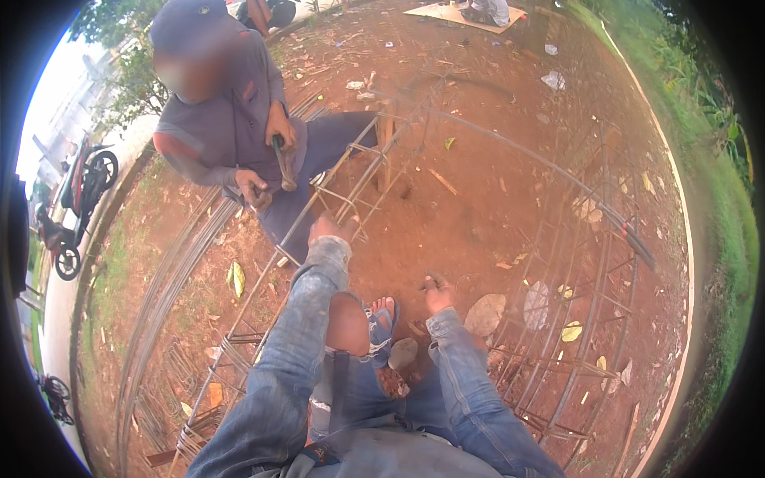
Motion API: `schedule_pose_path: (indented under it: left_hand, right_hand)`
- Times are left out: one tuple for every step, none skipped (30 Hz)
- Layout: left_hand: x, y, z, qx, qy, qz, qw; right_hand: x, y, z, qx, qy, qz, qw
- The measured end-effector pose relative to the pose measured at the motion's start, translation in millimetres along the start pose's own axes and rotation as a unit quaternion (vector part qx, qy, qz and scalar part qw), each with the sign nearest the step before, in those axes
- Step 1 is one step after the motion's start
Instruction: The person sits on the ground and uses pliers to twist wire ties around a metal frame, securing intersecting rods. A coworker assists by holding the frame and feeding wire ties. The person repeatedly positions the frame, wraps wire, and twists it to fasten joints.
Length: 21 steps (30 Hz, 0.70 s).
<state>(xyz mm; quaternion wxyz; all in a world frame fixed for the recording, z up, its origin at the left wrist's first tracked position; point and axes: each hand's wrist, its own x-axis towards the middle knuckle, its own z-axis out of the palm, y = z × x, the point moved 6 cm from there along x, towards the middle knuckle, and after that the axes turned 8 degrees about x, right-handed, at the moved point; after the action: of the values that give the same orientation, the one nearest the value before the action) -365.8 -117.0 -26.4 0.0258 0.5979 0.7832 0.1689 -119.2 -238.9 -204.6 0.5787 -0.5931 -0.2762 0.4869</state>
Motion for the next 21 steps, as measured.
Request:
schedule_pose_path:
  left_hand:
    - [7, 9, 2, -0.039, -0.083, -0.032, 0.995]
    - [10, 14, 5, -0.075, -0.162, -0.066, 0.982]
    - [11, 17, 5, -0.084, -0.156, -0.065, 0.982]
    - [15, 18, 3, -0.091, -0.148, -0.063, 0.983]
    - [19, 18, 4, -0.098, -0.140, -0.063, 0.983]
    - [24, 16, 6, -0.111, -0.129, -0.068, 0.983]
    - [27, 13, 10, -0.123, -0.121, -0.073, 0.982]
    - [29, 13, 14, -0.136, -0.113, -0.076, 0.981]
    - [31, 14, 17, -0.147, -0.114, -0.073, 0.980]
    - [31, 15, 17, -0.158, -0.116, -0.069, 0.978]
    - [32, 19, 17, -0.166, -0.117, -0.061, 0.977]
    - [32, 21, 20, -0.180, -0.115, -0.053, 0.976]
    - [33, 19, 21, -0.186, -0.111, -0.047, 0.975]
    - [35, 16, 23, -0.195, -0.107, -0.043, 0.974]
    - [36, 13, 25, -0.193, -0.112, -0.039, 0.974]
    - [37, 9, 22, -0.190, -0.114, -0.037, 0.975]
    - [37, 9, 21, -0.189, -0.120, -0.036, 0.974]
    - [38, 12, 18, -0.190, -0.131, -0.032, 0.973]
    - [38, 12, 21, -0.183, -0.132, -0.026, 0.974]
    - [40, 13, 24, -0.178, -0.134, -0.018, 0.975]
    - [40, 16, 28, -0.172, -0.137, -0.010, 0.976]
  right_hand:
    - [4, 4, 0, -0.019, -0.005, 0.014, 1.000]
    - [6, 3, 6, -0.023, -0.019, 0.020, 0.999]
    - [8, 3, 11, -0.026, -0.034, 0.026, 0.999]
    - [10, -2, 21, -0.027, -0.050, 0.032, 0.998]
    - [13, -7, 31, -0.046, -0.063, 0.032, 0.996]
    - [18, -12, 42, -0.064, -0.077, 0.032, 0.994]
    - [23, -15, 53, -0.083, -0.090, 0.035, 0.992]
    - [32, -16, 61, -0.095, -0.098, 0.030, 0.990]
    - [42, -16, 71, -0.108, -0.107, 0.026, 0.988]
    - [55, -16, 77, -0.121, -0.116, 0.023, 0.986]
    - [71, -10, 81, -0.135, -0.125, 0.005, 0.983]
    - [89, -5, 85, -0.149, -0.134, -0.013, 0.980]
    - [101, 1, 94, -0.157, -0.146, -0.029, 0.976]
    - [105, -3, 106, -0.151, -0.154, -0.051, 0.975]
    - [107, -7, 116, -0.144, -0.160, -0.073, 0.974]
    - [108, -16, 129, -0.137, -0.170, -0.096, 0.971]
    - [110, -19, 138, -0.145, -0.183, -0.088, 0.968]
    - [114, -22, 148, -0.152, -0.195, -0.080, 0.966]
    - [116, -25, 156, -0.160, -0.209, -0.071, 0.962]
    - [120, -29, 163, -0.125, -0.227, -0.074, 0.963]
    - [124, -33, 170, -0.089, -0.245, -0.076, 0.962]
